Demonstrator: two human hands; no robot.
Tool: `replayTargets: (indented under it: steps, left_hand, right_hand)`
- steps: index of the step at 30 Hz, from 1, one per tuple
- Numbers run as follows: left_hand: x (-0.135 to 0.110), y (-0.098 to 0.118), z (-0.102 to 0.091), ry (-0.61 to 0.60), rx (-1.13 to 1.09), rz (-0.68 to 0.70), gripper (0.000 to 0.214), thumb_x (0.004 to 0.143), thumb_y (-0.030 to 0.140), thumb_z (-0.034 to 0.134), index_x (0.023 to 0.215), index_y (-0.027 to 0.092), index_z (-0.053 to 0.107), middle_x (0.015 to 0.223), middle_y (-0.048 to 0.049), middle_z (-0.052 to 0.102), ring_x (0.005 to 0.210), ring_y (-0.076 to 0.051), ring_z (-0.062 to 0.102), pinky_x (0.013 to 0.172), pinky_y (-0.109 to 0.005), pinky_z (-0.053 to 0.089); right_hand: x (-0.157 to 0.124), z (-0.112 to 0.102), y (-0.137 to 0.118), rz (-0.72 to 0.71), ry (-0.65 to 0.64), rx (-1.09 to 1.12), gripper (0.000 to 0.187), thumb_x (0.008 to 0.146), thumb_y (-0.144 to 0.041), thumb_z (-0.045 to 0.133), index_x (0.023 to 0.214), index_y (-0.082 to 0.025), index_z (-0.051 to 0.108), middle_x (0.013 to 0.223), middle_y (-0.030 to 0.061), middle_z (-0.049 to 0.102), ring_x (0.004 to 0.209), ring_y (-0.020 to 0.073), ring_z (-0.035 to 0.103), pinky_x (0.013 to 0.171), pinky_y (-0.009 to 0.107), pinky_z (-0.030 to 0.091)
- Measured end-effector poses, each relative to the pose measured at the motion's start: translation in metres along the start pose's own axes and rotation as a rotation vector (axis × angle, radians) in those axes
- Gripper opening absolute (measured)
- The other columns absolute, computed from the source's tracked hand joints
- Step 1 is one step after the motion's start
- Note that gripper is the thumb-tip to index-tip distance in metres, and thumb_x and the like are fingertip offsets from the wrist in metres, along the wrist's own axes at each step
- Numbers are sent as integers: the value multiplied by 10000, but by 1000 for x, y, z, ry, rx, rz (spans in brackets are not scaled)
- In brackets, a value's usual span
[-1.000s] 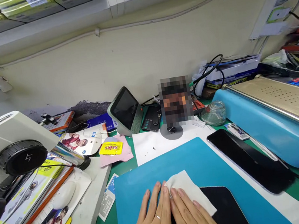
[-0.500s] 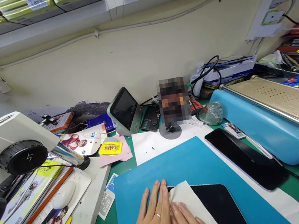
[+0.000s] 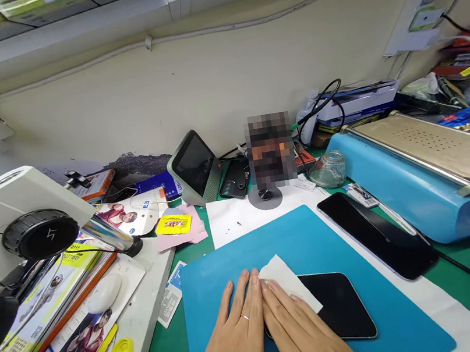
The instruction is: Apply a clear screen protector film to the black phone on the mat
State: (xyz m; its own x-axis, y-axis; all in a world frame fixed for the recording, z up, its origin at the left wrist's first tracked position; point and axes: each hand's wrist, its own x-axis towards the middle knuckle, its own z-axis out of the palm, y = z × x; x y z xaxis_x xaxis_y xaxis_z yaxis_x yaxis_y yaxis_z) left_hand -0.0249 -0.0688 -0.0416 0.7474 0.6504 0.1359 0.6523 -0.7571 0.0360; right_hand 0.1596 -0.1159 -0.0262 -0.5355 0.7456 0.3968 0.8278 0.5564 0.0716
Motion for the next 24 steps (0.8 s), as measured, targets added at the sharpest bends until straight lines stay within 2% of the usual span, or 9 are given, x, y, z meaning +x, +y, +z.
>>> replayTargets:
  steps: [1, 3, 5, 7, 9, 11, 15, 21, 24]
  left_hand:
    - [0, 1, -3, 1, -19, -16, 999, 918, 195, 516, 1571, 55, -227, 1628, -190, 249, 1496, -374, 292, 1127, -540, 411]
    - [-1, 4, -11, -14, -100, -6, 1059, 941, 352, 570, 1571, 60, -230, 1643, -198, 198, 1511, -389, 240, 1140, -565, 391]
    - [-2, 7, -21, -38, -166, -25, 1039, 977, 437, 552, 1580, 70, -209, 1659, -193, 133, 1530, -382, 169, 1182, -581, 328]
    - [-3, 9, -30, -80, -222, -69, 967, 1010, 438, 517, 1597, 101, -175, 1670, -166, 107, 1541, -364, 124, 1209, -588, 278]
    - [-3, 10, -36, -95, -268, -79, 952, 1022, 444, 505, 1598, 124, -180, 1674, -156, 100, 1543, -366, 102, 1211, -610, 256]
    - [-3, 10, -38, -107, -294, -85, 950, 1026, 452, 504, 1598, 135, -185, 1675, -152, 96, 1544, -366, 98, 1214, -614, 245]
    - [-3, 10, -37, -118, -288, -78, 925, 1035, 473, 490, 1606, 143, -158, 1677, -146, 91, 1545, -364, 92, 1214, -617, 241]
    - [-3, 11, -39, -130, -240, -98, 886, 1043, 506, 460, 1618, 142, -107, 1678, -138, 85, 1548, -351, 98, 1215, -612, 251]
    - [-4, 11, -40, -121, -242, -85, 887, 1037, 500, 477, 1622, 128, -78, 1678, -137, 90, 1550, -340, 93, 1226, -583, 247]
  right_hand:
    - [2, -2, 1, 0, 1, -19, 581, 981, -483, 478, 1384, -83, 601, 1443, 112, 553, 1241, 245, 637, 952, 271, 564]
    - [3, -8, 2, -10, -11, -45, 620, 970, -524, 483, 1370, -67, 609, 1443, 126, 552, 1229, 263, 645, 930, 296, 583]
    - [-1, -15, 5, -9, -32, -45, 670, 961, -592, 470, 1351, -70, 626, 1443, 124, 552, 1224, 266, 649, 922, 301, 589]
    - [-10, -22, 10, 46, -49, -42, 701, 961, -626, 448, 1355, -74, 623, 1456, 122, 542, 1238, 262, 640, 932, 300, 585]
    - [-23, -28, 16, 131, -52, -65, 702, 973, -596, 447, 1422, -67, 555, 1483, 130, 516, 1268, 267, 617, 946, 317, 580]
    - [-37, -31, 21, 181, -47, -94, 765, 973, -584, 448, 1518, -49, 417, 1500, 155, 496, 1284, 288, 602, 942, 352, 585]
    - [-56, -28, 26, 144, -42, -82, 922, 950, -635, 437, 1605, -41, 175, 1492, 175, 509, 1247, 306, 631, 892, 367, 604]
    - [-45, -23, 34, 288, -65, -71, 871, 983, -587, 415, 1617, -68, 122, 1550, 187, 434, 1340, 344, 542, 948, 449, 585]
    - [-48, -31, 28, 230, -65, -64, 895, 973, -608, 424, 1611, -49, 139, 1527, 198, 462, 1312, 335, 570, 934, 417, 593]
